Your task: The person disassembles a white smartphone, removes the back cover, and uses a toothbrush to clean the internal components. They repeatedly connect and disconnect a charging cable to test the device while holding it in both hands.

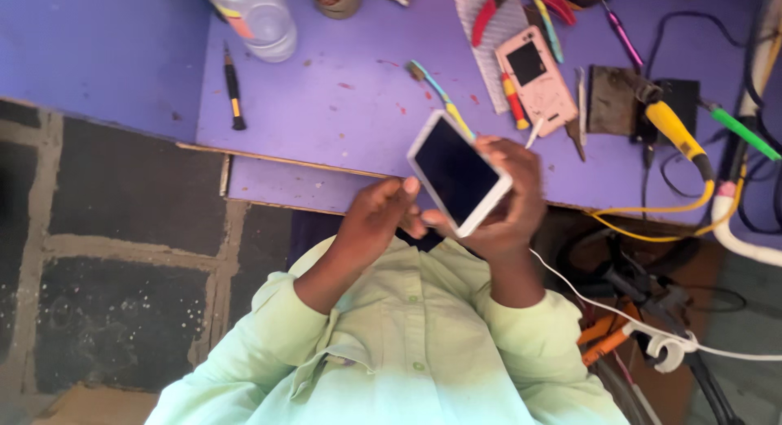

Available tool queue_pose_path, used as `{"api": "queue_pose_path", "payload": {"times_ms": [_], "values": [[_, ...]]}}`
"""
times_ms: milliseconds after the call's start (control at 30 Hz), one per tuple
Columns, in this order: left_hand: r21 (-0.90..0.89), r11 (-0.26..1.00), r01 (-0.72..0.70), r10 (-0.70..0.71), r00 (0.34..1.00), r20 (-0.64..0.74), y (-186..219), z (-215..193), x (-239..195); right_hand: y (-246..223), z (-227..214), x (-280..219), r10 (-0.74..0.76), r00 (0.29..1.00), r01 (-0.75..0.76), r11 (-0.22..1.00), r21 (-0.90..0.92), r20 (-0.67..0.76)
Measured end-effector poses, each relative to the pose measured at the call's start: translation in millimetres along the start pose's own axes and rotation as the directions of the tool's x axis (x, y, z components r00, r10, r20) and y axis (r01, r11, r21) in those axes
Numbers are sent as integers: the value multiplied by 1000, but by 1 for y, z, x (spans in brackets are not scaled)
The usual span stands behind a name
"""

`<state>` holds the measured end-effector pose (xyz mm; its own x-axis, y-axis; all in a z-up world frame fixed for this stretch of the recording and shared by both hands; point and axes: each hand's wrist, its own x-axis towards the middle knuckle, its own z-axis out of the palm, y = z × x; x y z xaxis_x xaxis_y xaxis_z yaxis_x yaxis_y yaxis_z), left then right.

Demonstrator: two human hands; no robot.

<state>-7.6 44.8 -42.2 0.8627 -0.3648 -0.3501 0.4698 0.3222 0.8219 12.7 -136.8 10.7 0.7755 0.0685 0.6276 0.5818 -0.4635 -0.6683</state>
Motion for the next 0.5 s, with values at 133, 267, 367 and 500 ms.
{"api": "queue_pose_path", "payload": {"times_ms": [133, 267, 367, 500], "values": [[676, 587, -445, 537, 839, 87, 36, -18, -25, -8, -14, 20, -28, 995, 40, 991, -128, 96], [617, 417, -667, 564, 722, 400, 71, -21, -24, -19, -20, 34, -132, 943, 170, 980, -102, 304], [553, 420, -720, 519, 690, 504, 77, -7, -17, -30, -25, 36, -68, 927, 97, 993, -61, 368], [420, 521, -743, 510, 666, 544, 60, 9, -12, -31, -36, 28, -99, 932, 111, 994, -15, 350]]}}
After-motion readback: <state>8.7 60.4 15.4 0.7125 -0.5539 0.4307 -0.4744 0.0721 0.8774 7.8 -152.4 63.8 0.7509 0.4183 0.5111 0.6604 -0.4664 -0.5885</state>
